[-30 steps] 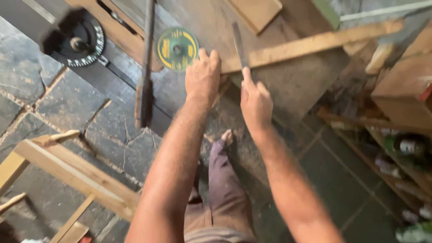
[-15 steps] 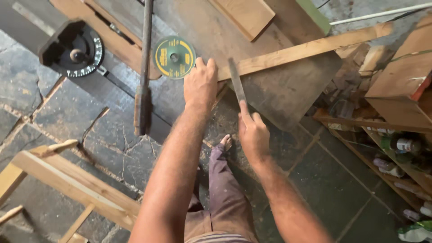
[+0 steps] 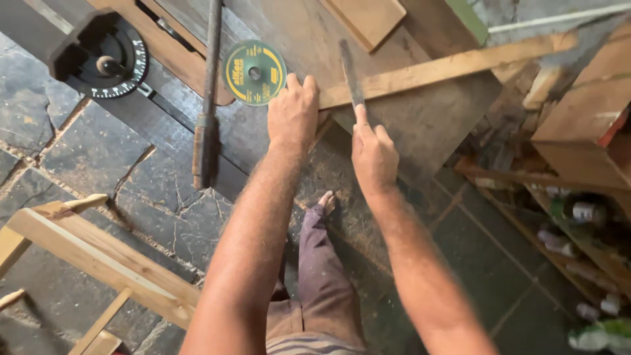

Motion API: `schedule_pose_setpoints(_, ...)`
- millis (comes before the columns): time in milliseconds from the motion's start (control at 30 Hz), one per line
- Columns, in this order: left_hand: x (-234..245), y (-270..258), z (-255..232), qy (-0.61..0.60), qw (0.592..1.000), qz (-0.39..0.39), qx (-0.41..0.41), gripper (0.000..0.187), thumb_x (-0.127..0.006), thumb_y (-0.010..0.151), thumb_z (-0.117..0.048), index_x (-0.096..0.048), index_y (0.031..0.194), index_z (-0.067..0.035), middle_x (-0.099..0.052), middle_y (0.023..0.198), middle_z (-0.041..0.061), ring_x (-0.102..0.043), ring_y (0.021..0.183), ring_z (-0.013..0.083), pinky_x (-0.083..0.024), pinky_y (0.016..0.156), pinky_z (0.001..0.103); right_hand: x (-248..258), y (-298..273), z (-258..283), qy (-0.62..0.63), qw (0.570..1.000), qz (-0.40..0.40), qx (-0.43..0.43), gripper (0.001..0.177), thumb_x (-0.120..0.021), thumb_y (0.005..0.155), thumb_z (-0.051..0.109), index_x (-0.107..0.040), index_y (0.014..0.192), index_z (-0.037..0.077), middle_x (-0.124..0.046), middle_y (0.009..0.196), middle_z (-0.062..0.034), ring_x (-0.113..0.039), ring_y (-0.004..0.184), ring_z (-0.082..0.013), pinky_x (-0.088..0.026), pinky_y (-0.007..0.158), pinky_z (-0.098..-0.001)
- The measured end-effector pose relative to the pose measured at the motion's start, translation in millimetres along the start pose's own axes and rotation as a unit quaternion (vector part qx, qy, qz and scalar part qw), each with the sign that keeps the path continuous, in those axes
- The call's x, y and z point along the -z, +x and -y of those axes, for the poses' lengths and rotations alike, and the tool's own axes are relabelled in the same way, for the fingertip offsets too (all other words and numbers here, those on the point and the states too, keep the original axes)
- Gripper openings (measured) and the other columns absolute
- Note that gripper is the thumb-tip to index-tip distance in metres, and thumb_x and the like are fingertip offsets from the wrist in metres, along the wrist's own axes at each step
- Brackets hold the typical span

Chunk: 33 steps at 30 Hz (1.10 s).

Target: The person sands a piece of wood by hand using a piece of sandpaper and a sanding block, then uses a rasp to shape the end of a curved wooden component.

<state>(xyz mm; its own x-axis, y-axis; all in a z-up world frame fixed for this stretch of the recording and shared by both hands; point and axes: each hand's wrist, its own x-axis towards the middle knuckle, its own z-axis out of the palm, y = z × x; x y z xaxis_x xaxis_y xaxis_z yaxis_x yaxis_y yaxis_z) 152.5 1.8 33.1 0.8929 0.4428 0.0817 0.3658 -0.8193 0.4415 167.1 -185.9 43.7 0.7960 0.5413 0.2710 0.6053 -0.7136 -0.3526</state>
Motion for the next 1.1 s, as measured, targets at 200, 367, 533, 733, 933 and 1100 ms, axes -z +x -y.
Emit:
schedule_pose_setpoints(200, 3, 4, -3, 0.004, 1.0, 0.002, 0.0, 0.046, -0.088, 0.075, -0.03, -0.059, 0.103, -0.01, -0.06, 0.103, 0.015, -0.07, 0.087, 0.0343, -0.056, 0.069, 0.047, 10, -36, 11, 0.001, 0.997, -0.057, 0.043, 0.041, -0.06, 0.103, 0.017, -0.06, 0.144, 0.013, -0.062, 0.091, -0.0227, -0.067, 0.087, -0.0452, -0.055, 0.072, -0.0507)
schedule_pose_setpoints(367, -2, 0, -1, 0.007, 1.0, 0.016, -0.002, 0.048, -0.089, 0.072, -0.03, -0.058, 0.102, -0.009, -0.06, 0.102, 0.016, -0.07, 0.088, 0.035, -0.056, 0.068, 0.047, -2, -5, 0, 0.003, 0.999, 0.001, -0.034, 0.04, -0.065, 0.101, 0.014, -0.065, 0.141, 0.01, -0.062, 0.082, -0.0246, -0.064, 0.073, -0.0462, -0.053, 0.064, -0.0536)
schedule_pose_setpoints(533, -11, 6, 3, 0.033, 0.999, -0.028, -0.013, 0.035, -0.086, 0.084, -0.022, -0.059, 0.105, -0.014, -0.061, 0.103, 0.014, -0.071, 0.088, 0.032, -0.056, 0.071, 0.046, 10, -35, 6, 0.026, 1.0, -0.012, 0.008, 0.042, -0.064, 0.103, 0.014, -0.06, 0.144, 0.01, -0.061, 0.086, -0.0236, -0.065, 0.072, -0.0407, -0.055, 0.065, -0.0491)
schedule_pose_setpoints(733, -6, 1, 3, 0.01, 1.0, -0.008, -0.001, 0.049, -0.09, 0.068, -0.028, -0.058, 0.1, -0.007, -0.06, 0.099, 0.018, -0.07, 0.085, 0.0371, -0.056, 0.067, 0.048, 1, -10, 6, 0.019, 1.0, -0.003, -0.019, 0.042, -0.067, 0.1, 0.013, -0.064, 0.142, 0.011, -0.061, 0.081, -0.0212, -0.065, 0.069, -0.0417, -0.053, 0.062, -0.0503)
schedule_pose_setpoints(933, -9, 3, 6, 0.026, 0.999, -0.031, -0.011, 0.041, -0.087, 0.075, -0.022, -0.059, 0.102, -0.01, -0.061, 0.1, 0.016, -0.07, 0.086, 0.0351, -0.057, 0.067, 0.047, 4, -13, 3, -0.022, 0.999, -0.022, 0.023, 0.044, -0.064, 0.101, 0.012, -0.061, 0.144, 0.012, -0.061, 0.085, -0.0194, -0.066, 0.078, -0.0421, -0.054, 0.067, -0.05)
schedule_pose_setpoints(1100, 2, -1, -1, -0.007, 1.0, -0.014, -0.015, 0.047, -0.089, 0.068, -0.027, -0.058, 0.098, -0.007, -0.061, 0.097, 0.018, -0.07, 0.082, 0.0374, -0.056, 0.065, 0.049, 3, -27, 6, 0.027, 0.999, -0.028, 0.005, 0.042, -0.063, 0.102, 0.015, -0.061, 0.144, 0.011, -0.061, 0.085, -0.0203, -0.065, 0.077, -0.0415, -0.054, 0.067, -0.0491)
